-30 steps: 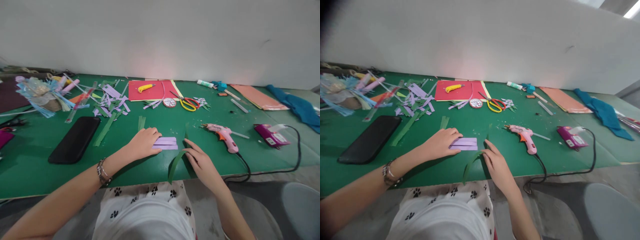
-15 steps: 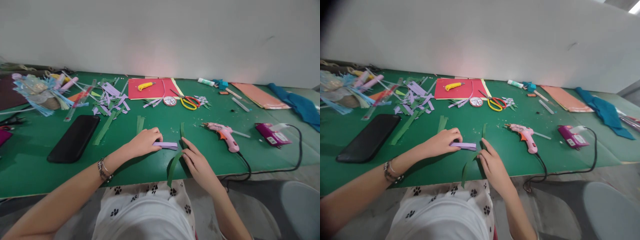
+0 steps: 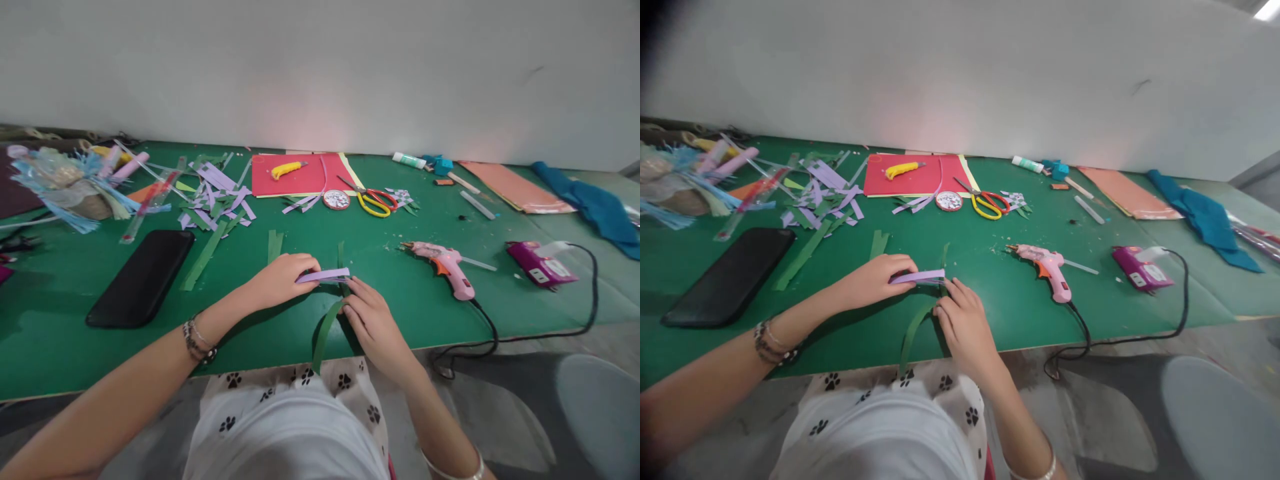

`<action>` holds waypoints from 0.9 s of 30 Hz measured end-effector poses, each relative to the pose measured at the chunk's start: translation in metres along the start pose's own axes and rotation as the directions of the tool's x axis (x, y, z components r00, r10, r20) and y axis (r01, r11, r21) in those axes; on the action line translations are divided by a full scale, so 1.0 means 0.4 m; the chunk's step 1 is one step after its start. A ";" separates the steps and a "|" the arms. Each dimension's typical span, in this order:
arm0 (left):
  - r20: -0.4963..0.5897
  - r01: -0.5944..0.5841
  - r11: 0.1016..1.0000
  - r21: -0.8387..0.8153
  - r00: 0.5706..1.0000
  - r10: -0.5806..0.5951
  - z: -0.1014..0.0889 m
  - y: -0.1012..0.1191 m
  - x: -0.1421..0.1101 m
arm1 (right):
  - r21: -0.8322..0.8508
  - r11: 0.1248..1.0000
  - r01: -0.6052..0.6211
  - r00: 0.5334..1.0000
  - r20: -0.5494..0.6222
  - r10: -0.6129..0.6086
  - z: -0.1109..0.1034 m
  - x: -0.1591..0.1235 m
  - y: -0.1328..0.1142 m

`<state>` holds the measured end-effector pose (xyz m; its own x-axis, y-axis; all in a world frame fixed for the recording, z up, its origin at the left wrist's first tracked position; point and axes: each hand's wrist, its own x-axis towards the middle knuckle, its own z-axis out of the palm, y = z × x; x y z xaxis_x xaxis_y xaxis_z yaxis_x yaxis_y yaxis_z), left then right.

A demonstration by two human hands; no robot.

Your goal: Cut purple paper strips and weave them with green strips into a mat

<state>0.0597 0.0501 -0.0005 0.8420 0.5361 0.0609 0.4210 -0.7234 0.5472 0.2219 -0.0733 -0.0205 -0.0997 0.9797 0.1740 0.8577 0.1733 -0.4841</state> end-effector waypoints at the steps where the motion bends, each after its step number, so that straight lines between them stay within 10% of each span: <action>1: -0.006 0.003 1.000 -0.008 1.000 -0.003 -0.001 0.001 0.000 | 0.014 1.000 0.009 1.000 0.011 -0.009 0.001 0.004 -0.005; 12: -0.069 0.038 0.997 -0.069 0.997 -0.043 -0.003 -0.005 -0.001 | 0.046 0.992 -0.116 0.993 -0.034 0.117 -0.015 0.005 0.004; 27: -0.036 -0.007 1.000 -0.012 0.999 0.006 -0.004 -0.013 -0.001 | 0.119 0.993 0.013 0.991 0.128 -0.028 -0.018 0.040 -0.025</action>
<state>0.0565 0.0543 -0.0019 0.8321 0.5466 0.0942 0.4111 -0.7217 0.5570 0.2153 -0.0602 -0.0067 -0.1875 0.9793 0.0764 0.7901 0.1966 -0.5805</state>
